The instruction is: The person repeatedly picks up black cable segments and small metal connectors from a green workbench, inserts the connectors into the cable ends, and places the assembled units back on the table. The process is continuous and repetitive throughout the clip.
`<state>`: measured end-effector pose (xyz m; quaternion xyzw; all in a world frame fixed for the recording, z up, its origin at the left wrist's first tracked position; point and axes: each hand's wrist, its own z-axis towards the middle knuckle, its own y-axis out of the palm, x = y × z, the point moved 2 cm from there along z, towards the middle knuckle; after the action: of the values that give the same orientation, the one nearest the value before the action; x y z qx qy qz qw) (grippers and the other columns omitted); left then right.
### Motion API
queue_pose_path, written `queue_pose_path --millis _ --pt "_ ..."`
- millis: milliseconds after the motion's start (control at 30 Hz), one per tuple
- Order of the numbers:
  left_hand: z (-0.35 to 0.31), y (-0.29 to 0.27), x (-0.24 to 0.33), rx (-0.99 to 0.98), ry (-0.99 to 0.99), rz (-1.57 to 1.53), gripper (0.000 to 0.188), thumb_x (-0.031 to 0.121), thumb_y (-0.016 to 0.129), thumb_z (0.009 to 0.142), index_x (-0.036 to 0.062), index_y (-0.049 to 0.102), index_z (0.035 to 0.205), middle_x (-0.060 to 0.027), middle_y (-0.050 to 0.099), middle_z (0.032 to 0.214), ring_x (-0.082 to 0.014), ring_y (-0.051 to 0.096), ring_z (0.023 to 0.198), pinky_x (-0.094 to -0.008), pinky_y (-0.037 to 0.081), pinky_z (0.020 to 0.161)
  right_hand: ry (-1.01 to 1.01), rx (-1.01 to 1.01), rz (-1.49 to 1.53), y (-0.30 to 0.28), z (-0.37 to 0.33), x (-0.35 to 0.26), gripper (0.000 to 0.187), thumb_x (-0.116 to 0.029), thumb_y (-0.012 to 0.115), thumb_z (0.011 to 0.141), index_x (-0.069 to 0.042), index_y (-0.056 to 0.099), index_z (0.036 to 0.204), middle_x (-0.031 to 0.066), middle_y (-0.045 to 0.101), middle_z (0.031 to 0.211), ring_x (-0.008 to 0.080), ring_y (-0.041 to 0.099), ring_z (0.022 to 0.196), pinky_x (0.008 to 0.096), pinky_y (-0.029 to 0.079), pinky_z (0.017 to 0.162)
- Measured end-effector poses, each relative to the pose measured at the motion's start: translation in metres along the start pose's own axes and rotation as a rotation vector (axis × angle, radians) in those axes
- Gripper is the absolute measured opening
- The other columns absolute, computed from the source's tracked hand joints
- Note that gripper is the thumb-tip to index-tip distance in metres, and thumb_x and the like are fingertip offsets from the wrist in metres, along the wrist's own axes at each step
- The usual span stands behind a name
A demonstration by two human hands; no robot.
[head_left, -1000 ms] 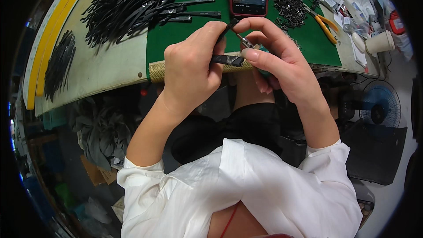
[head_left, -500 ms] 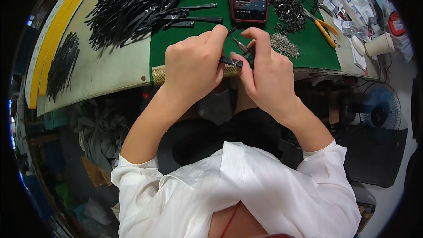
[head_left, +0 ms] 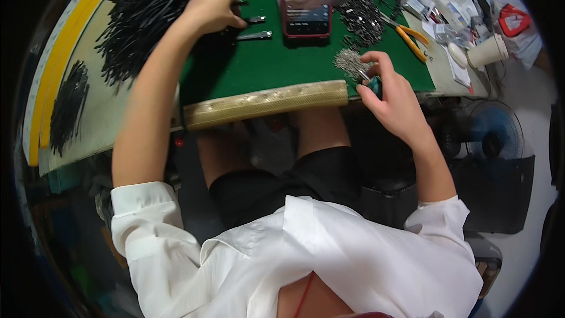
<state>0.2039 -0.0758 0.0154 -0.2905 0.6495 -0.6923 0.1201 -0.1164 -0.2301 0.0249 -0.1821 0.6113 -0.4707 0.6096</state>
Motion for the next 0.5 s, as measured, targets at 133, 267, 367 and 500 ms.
queue_pose_path --millis 133,267,367,500 --pt "-0.007 -0.018 0.001 0.186 0.066 -0.116 0.021 0.016 0.076 0.081 0.0009 0.07 0.094 -0.0112 0.073 0.088 -0.0216 0.07 0.086 -0.0354 0.053 0.081 -0.116 -0.22 -0.118 -0.008 0.006 0.003 0.028 -0.014 0.062 0.088 -0.008 0.054 0.115 0.0168 0.061 0.1 0.036 0.064 0.092 0.0429 0.051 0.08" --pt "-0.01 -0.031 -0.01 0.345 0.173 -0.262 0.015 0.011 0.066 0.091 0.0013 0.067 0.101 -0.0085 0.072 0.091 -0.0153 0.07 0.09 -0.0318 0.054 0.08 -0.108 -0.278 -0.18 -0.006 0.012 0.006 0.027 -0.013 0.063 0.087 -0.007 0.056 0.112 0.0152 0.062 0.102 0.0342 0.063 0.092 0.0423 0.051 0.081" --pt "-0.044 -0.04 -0.001 0.449 0.251 -0.503 0.031 0.013 0.065 0.095 0.0054 0.066 0.125 -0.0032 0.071 0.087 -0.0112 0.066 0.084 -0.0273 0.052 0.081 -0.079 -0.296 -0.2 -0.006 0.014 0.005 0.028 -0.012 0.064 0.087 -0.006 0.056 0.113 0.0133 0.062 0.107 0.0313 0.062 0.096 0.0396 0.05 0.085" --pt "-0.096 -0.029 0.038 0.372 0.228 -0.734 0.025 0.01 0.062 0.095 0.0004 0.064 0.118 -0.0011 0.063 0.083 -0.0087 0.06 0.079 -0.025 0.05 0.076 -0.089 -0.296 -0.225 -0.007 0.014 0.01 0.028 -0.012 0.064 0.087 -0.006 0.056 0.113 0.0134 0.062 0.107 0.0317 0.062 0.095 0.0401 0.05 0.085"
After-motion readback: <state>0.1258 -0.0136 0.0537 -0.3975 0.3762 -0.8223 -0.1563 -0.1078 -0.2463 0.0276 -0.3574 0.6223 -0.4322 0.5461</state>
